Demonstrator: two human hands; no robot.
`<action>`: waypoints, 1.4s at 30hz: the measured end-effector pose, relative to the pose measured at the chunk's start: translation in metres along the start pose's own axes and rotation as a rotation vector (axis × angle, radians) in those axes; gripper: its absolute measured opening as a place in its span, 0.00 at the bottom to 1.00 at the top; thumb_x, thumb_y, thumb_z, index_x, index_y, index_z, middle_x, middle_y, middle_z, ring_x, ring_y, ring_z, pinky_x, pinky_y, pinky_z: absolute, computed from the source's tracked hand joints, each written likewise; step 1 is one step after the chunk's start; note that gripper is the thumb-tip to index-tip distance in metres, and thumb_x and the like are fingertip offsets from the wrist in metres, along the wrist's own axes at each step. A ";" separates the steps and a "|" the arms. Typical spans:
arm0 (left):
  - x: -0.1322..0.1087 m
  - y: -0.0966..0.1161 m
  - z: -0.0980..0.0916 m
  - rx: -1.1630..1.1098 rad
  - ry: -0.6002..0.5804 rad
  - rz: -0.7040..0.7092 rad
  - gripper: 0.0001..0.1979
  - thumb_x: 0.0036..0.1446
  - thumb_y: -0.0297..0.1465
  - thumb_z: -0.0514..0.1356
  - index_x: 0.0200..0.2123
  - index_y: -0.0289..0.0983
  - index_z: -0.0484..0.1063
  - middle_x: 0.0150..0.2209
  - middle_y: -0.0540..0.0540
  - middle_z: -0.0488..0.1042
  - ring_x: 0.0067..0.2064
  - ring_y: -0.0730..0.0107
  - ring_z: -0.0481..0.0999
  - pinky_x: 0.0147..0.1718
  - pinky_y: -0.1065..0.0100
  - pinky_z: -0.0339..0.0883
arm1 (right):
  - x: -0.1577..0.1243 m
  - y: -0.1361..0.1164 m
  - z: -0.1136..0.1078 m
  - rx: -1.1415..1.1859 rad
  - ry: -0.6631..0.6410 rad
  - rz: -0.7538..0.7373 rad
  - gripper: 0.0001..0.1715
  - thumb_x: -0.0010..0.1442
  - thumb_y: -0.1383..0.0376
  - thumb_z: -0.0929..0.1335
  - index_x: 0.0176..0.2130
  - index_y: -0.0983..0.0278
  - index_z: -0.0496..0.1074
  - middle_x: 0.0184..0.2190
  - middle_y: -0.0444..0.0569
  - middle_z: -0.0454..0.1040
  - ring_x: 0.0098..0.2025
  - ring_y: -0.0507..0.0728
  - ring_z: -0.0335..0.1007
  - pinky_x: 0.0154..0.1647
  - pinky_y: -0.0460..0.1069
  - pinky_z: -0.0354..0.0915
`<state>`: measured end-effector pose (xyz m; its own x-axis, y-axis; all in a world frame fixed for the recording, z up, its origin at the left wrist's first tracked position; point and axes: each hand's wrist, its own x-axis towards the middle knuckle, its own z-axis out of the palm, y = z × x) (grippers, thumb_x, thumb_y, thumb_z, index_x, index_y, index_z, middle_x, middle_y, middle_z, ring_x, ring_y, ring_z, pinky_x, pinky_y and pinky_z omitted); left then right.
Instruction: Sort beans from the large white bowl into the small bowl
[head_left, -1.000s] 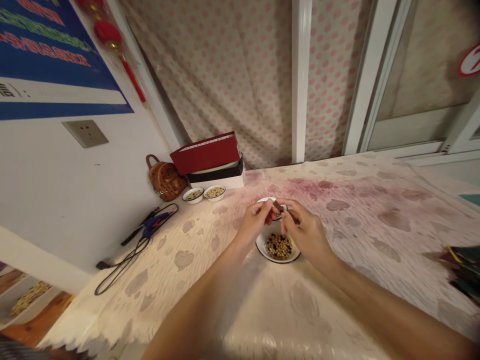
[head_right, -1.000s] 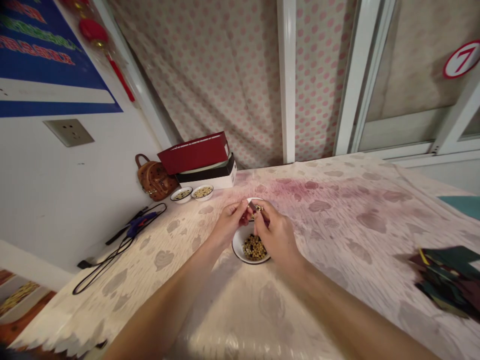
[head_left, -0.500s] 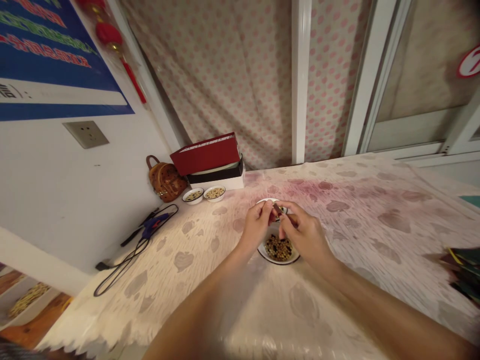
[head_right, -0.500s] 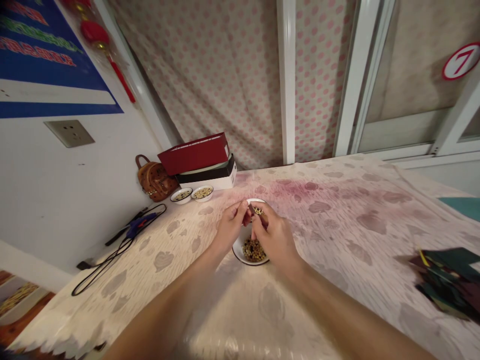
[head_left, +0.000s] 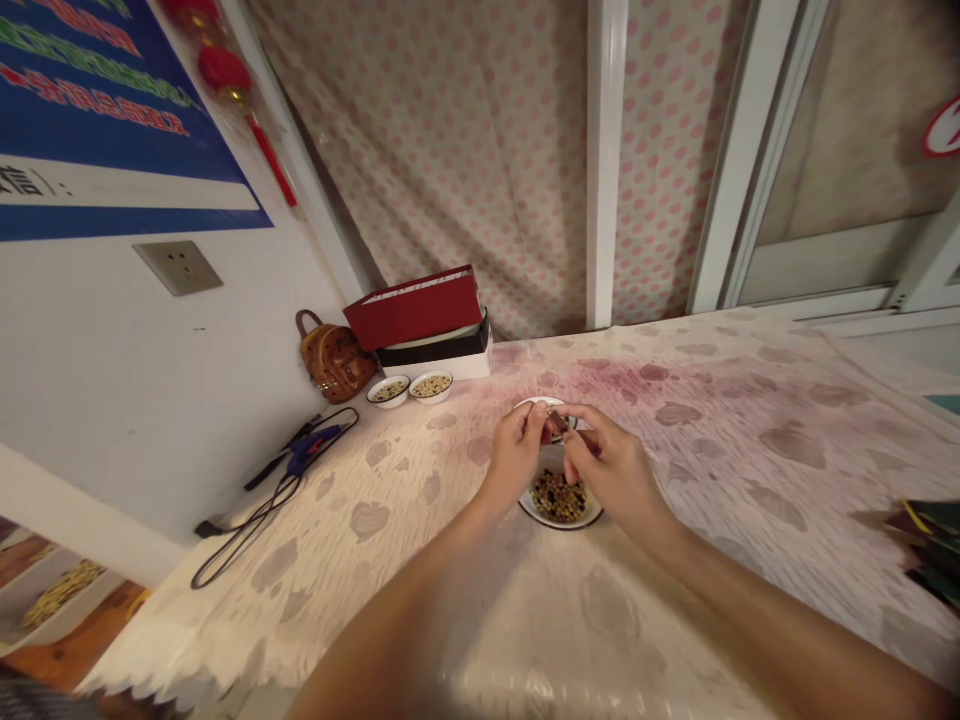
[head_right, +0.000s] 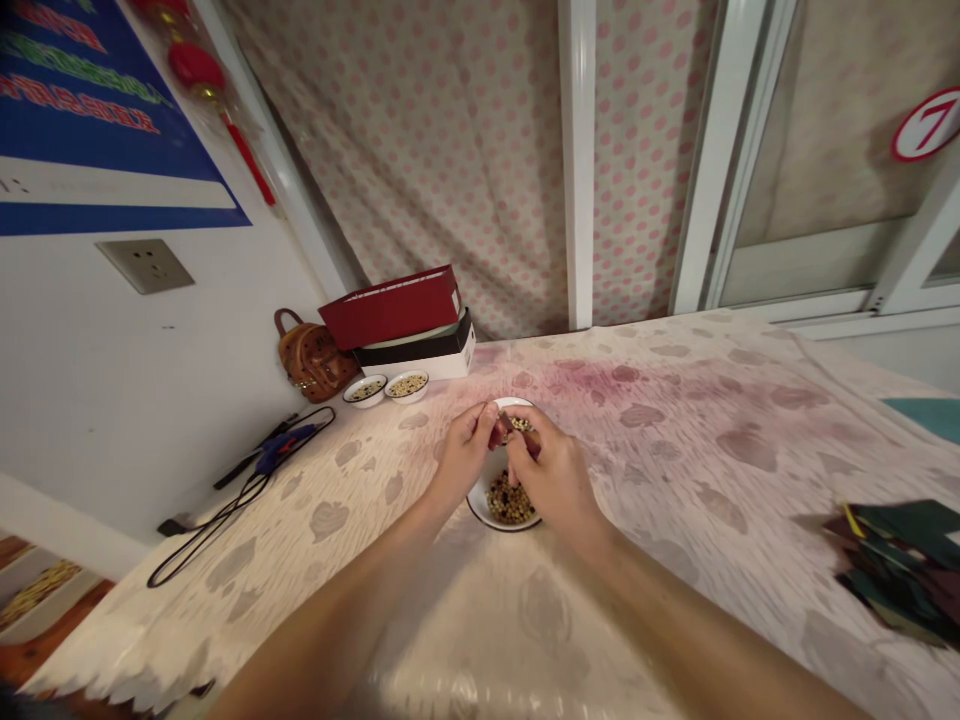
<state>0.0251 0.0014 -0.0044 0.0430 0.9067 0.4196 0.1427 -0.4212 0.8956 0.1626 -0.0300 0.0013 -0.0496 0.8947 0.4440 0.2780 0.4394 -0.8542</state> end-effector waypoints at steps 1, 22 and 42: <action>0.001 0.000 -0.001 0.012 0.007 -0.004 0.23 0.68 0.47 0.53 0.27 0.38 0.66 0.25 0.51 0.66 0.29 0.71 0.64 0.33 0.67 0.59 | 0.000 0.000 -0.001 0.004 0.011 0.005 0.17 0.63 0.62 0.63 0.48 0.62 0.75 0.14 0.36 0.68 0.18 0.53 0.67 0.26 0.48 0.61; 0.055 0.001 -0.014 1.063 -0.398 -0.083 0.15 0.62 0.43 0.63 0.44 0.38 0.80 0.43 0.42 0.83 0.43 0.59 0.79 0.39 0.66 0.66 | 0.015 0.007 -0.014 0.102 0.212 0.015 0.18 0.62 0.60 0.65 0.49 0.63 0.75 0.16 0.37 0.69 0.19 0.53 0.66 0.26 0.48 0.62; 0.024 -0.007 -0.030 -0.431 -0.223 -0.309 0.16 0.50 0.38 0.74 0.38 0.33 0.82 0.37 0.44 0.80 0.38 0.70 0.76 0.44 0.67 0.66 | 0.012 0.006 -0.010 0.066 0.136 -0.027 0.20 0.61 0.64 0.63 0.51 0.64 0.75 0.16 0.36 0.69 0.19 0.52 0.66 0.27 0.48 0.61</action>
<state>-0.0044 0.0256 0.0033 0.2776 0.9519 0.1294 -0.2317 -0.0644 0.9707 0.1736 -0.0174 0.0039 0.0751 0.8654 0.4954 0.2140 0.4712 -0.8557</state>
